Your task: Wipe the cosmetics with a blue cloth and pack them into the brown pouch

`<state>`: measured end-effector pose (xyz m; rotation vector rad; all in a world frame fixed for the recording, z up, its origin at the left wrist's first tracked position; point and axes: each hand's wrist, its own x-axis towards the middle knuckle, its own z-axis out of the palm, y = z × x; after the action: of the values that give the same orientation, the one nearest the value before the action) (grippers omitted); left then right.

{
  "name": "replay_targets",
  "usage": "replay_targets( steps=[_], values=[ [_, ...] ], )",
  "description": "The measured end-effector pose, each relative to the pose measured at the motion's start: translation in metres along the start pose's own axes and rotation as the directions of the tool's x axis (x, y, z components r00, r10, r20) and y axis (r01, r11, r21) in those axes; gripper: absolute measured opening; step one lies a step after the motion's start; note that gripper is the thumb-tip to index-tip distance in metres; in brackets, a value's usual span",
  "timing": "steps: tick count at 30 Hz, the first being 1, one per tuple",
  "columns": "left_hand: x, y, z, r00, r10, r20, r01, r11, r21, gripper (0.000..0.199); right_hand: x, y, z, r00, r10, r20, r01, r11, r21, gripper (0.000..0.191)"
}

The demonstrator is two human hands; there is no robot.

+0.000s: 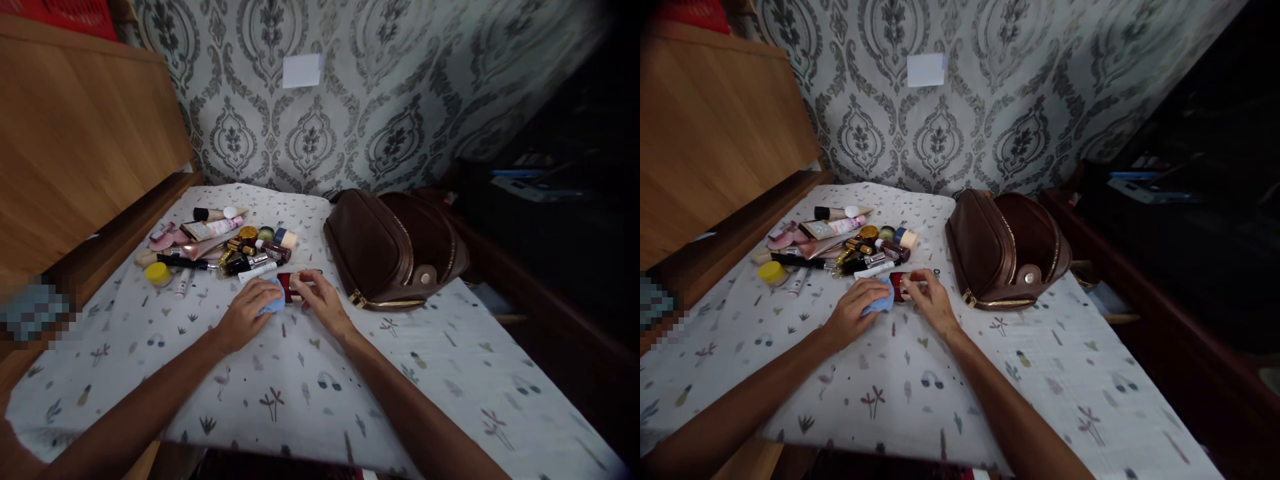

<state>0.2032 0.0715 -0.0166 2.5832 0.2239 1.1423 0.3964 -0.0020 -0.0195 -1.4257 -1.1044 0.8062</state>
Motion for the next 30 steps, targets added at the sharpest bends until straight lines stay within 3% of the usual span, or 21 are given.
replay_targets(
  steps=[3,6,15,20,25,30],
  values=[
    [-0.001,-0.004,0.000,0.999,-0.018,-0.028,0.018,1.000,-0.012,0.025,0.000,-0.002,-0.001,0.998,-0.035,0.058,0.035,0.999,0.003,0.055],
    [-0.003,-0.004,0.000,0.999,-0.014,-0.032,0.015,1.000,0.004,0.027,-0.002,-0.003,0.001,0.998,-0.045,0.054,0.044,0.999,0.015,0.050],
    [-0.004,0.004,0.003,0.992,0.078,0.102,-0.082,0.996,0.036,0.035,-0.003,-0.001,0.004,0.996,0.083,-0.009,-0.082,0.991,0.102,0.044],
    [-0.002,0.002,0.004,0.997,0.011,0.079,-0.008,0.999,-0.037,0.030,0.004,0.004,-0.001,0.986,0.165,-0.023,-0.161,0.980,0.120,0.052],
    [-0.002,-0.002,0.007,0.998,-0.057,0.024,0.059,0.996,-0.072,0.028,0.004,0.004,-0.001,0.997,0.077,0.026,-0.080,0.990,0.112,0.055],
    [-0.003,0.000,0.007,0.996,-0.091,-0.022,0.090,0.995,-0.052,0.027,-0.002,0.002,0.005,0.998,0.066,-0.023,-0.064,0.992,0.105,0.056]
  ],
)
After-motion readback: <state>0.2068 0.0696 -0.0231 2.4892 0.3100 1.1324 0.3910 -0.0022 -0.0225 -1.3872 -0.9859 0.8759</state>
